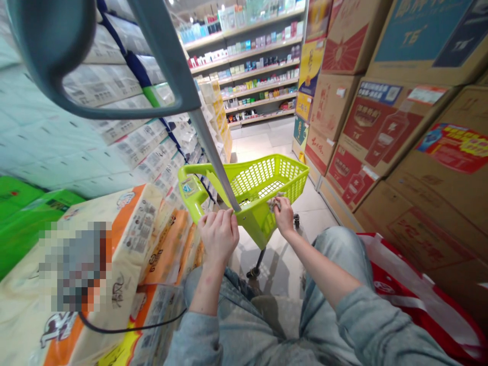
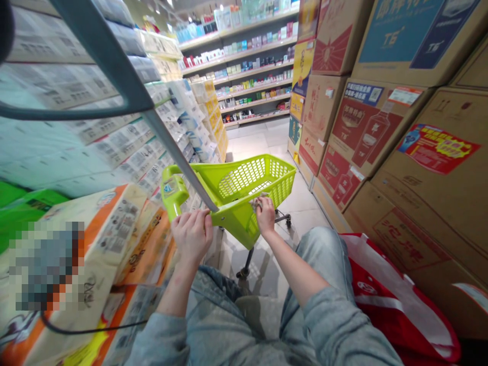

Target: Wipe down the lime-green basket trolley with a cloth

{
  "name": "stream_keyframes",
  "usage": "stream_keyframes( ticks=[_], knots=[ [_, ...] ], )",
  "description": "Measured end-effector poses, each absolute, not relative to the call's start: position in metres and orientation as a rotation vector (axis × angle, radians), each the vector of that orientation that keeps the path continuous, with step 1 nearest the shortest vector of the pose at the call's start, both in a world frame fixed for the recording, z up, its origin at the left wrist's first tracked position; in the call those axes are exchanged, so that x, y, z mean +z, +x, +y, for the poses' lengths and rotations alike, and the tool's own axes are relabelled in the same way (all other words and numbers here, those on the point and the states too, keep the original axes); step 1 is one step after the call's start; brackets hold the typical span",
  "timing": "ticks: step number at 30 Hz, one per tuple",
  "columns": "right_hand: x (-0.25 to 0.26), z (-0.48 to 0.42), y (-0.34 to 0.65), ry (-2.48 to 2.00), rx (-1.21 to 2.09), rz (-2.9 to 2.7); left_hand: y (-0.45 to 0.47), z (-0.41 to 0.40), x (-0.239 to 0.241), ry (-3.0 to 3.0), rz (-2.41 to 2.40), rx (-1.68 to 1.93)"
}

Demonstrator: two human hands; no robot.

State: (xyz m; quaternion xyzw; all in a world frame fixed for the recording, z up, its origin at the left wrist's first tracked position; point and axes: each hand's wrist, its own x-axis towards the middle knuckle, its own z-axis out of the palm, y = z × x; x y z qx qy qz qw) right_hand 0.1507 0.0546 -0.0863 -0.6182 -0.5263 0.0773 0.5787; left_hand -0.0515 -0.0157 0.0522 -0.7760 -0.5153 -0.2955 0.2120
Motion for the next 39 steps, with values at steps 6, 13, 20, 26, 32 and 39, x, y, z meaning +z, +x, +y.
stream_keyframes(
  ticks=[6,13,20,26,32,39],
  knots=[
    [-0.111,0.031,0.131,-1.360,0.350,-1.465,-0.050,-0.013,0.052,-2.132,-1.434,-0.832],
    [-0.093,0.015,0.116,-1.331,0.398,-1.353,-0.052,-0.014,0.052,-2.128,-1.431,-0.777],
    [-0.040,0.010,0.099,-1.242,0.267,-1.118,-0.049,-0.017,0.052,-2.129,-1.437,-0.754],
    [-0.046,0.016,0.106,-1.196,0.237,-1.286,-0.050,-0.016,0.053,-2.139,-1.451,-0.769],
    [-0.053,0.028,0.112,-1.331,0.262,-1.293,-0.049,-0.015,0.054,-2.162,-1.443,-0.753],
    [-0.045,0.015,0.088,-1.375,0.368,-1.132,-0.041,-0.017,0.053,-2.151,-1.469,-0.756]
  ],
)
